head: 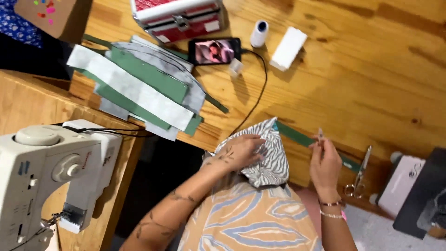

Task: Marking fabric with a ruler and pen, then pinning the fabric for sewing.

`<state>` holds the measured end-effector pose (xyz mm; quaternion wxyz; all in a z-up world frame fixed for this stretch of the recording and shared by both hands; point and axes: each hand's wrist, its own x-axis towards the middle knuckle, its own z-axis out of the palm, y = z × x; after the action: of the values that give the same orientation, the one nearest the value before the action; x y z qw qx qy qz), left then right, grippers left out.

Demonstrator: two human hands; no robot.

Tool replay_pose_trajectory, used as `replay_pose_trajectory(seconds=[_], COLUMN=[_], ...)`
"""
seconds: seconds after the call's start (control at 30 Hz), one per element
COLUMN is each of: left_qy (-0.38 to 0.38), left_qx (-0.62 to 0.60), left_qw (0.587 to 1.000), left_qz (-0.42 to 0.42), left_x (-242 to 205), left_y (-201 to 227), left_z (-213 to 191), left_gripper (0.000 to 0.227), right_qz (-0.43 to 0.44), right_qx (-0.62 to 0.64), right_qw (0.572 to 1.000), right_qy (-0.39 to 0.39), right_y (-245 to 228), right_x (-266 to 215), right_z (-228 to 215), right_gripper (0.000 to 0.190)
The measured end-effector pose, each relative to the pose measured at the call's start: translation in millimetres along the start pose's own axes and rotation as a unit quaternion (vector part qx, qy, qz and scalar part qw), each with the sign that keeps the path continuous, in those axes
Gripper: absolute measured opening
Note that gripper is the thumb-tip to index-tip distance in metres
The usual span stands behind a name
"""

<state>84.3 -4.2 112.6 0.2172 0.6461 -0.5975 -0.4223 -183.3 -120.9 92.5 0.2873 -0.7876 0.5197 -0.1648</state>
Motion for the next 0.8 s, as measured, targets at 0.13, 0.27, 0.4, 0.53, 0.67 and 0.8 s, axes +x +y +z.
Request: replay_pose_trajectory(seconds=[0.13,0.27,0.4,0.53,0.67,0.8], left_qy=[-0.016,0.006,0.084,0.112,0.180,0.210], left_qx=[0.057,0.210,0.227,0.231,0.240,0.212], left_qw=[0.992,0.966,0.950,0.947,0.931,0.933], left_qz=[0.107,0.153,0.196,0.195,0.208,0.201], left_x=[20,23,16,19,21,22], left_y=[1,-28,-42,-48,-45,-42], left_z=[36,72,82,92,93,93], left_gripper=[0.053,0.070,0.062,0.059,0.052,0.047], right_qz=[-0.012,0.057,0.018,0.048,0.046,0.034], right_qx=[-0.066,-0.116,-0.126,-0.095,-0.054,0.014], right_qw=[0.997,0.989,0.987,0.985,0.989,0.993], right_qy=[-0.024,-0.078,-0.093,-0.134,-0.127,-0.109], right_y=[30,48,79,88,67,51], right_x=[-4,4,11,19,23,23], right_z=[19,25,28,23,6,2], right_gripper=[0.020,0.045,0.048,0.040,0.028,0.013])
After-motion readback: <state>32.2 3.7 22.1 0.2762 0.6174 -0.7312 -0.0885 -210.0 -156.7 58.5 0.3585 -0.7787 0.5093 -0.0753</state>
